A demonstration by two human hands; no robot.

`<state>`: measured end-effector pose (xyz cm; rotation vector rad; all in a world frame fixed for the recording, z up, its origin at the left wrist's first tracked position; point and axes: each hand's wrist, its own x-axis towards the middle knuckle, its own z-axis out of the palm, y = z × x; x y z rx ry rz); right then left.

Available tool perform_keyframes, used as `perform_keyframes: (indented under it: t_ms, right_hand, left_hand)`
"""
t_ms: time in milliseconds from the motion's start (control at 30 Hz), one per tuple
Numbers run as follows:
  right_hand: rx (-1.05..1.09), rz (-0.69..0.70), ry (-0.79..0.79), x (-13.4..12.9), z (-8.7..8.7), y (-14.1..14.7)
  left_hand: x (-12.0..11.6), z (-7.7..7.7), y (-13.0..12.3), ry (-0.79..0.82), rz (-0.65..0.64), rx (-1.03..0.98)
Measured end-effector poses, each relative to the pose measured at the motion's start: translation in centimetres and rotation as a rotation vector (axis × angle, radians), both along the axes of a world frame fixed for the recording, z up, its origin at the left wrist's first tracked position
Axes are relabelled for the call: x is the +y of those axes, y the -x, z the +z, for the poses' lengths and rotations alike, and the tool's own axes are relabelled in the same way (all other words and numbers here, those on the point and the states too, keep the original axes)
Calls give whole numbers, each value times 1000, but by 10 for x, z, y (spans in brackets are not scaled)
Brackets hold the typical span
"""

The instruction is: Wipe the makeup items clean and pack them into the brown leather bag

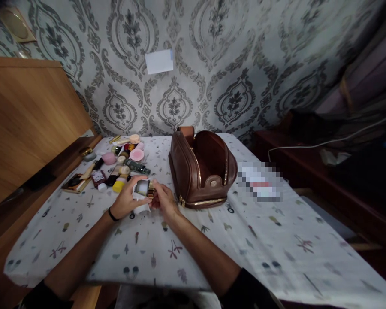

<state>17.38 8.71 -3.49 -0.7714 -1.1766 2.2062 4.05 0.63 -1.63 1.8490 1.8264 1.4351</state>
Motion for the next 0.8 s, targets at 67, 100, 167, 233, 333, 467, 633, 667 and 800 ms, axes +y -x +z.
perform_keyframes:
  t_ms: [67,100,167,233,333,467,633,667,800]
  right_hand:
    - [-12,60,-20,1,1,-1]
    - [-17,84,-26,1,2,-1]
    - [-27,105,-27,0,3,-1]
    - [-32,99,-23,-2,4,0]
    - [12,82,-29,-6,7,0]
    - [58,24,-51,-9,9,-1]
    - [73,-2,5,-4,4,2]
    - [61,-6,29,-2,3,2]
    - [-17,20,55,1,1,2]
  left_hand:
    - [0,-1,-1,-10,6,24]
    - [0,-2,-2,-18,16,7]
    - [0,-2,-3,-25,43,-63]
    - [-1,-1,-3,-21,78,-147]
    - [-1,0,-3,19,121,-267]
    - [1,-3,-1,82,159,-416]
    - [1,-6,2,64,102,-277]
    - [1,-6,2,41,70,-204]
    - [1,-6,-1,-14,22,-19]
